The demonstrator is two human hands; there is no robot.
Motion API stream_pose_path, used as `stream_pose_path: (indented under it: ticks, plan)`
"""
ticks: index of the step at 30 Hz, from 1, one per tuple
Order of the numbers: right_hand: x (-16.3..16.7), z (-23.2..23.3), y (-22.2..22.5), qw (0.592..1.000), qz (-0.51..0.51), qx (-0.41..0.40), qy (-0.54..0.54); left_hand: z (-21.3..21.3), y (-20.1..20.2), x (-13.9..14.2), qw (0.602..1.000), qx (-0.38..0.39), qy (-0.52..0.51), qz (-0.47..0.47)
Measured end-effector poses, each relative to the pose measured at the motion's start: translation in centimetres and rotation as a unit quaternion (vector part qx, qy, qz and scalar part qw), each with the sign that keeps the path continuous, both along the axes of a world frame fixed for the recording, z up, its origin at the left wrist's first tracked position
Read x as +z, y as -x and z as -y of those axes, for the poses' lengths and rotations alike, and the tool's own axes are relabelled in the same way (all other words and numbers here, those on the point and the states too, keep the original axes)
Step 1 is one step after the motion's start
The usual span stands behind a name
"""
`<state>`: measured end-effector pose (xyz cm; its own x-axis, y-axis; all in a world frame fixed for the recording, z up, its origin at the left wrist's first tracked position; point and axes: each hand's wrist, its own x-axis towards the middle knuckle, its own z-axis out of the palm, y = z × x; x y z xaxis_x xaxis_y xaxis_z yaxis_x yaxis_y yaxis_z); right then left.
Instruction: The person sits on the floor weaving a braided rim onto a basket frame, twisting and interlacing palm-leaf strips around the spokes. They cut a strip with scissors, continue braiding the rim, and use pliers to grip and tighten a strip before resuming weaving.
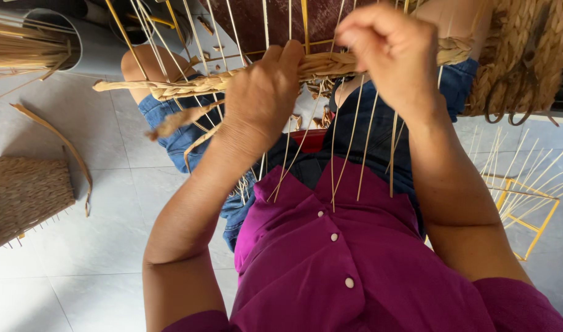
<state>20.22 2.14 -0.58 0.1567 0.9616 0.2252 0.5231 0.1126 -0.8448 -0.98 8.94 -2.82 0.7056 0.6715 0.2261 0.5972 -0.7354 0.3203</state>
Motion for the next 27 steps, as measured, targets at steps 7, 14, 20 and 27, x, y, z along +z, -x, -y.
stream_pose_path:
  ticks: [7, 14, 20, 27]
  plan:
    - [-2.4, 0.1, 1.2, 0.988, 0.111, 0.094, -0.05, -2.8, 2.3, 6.2, 0.997, -0.057, 0.003, 0.054]
    - [-4.2, -0.5, 1.5, 0.997, 0.077, 0.029, -0.012, 0.3, 1.8, 9.7, 0.957, -0.103, -0.058, 0.267]
    - [-3.9, -0.1, 2.5, 0.991, -0.13, -0.036, 0.024, -0.7, -3.0, 2.6, 0.975, 0.041, 0.111, 0.191]
    - [-3.8, -1.4, 3.5, 0.989, -0.1, -0.101, 0.029, -4.6, -4.7, -1.7, 0.964, 0.067, 0.199, 0.162]
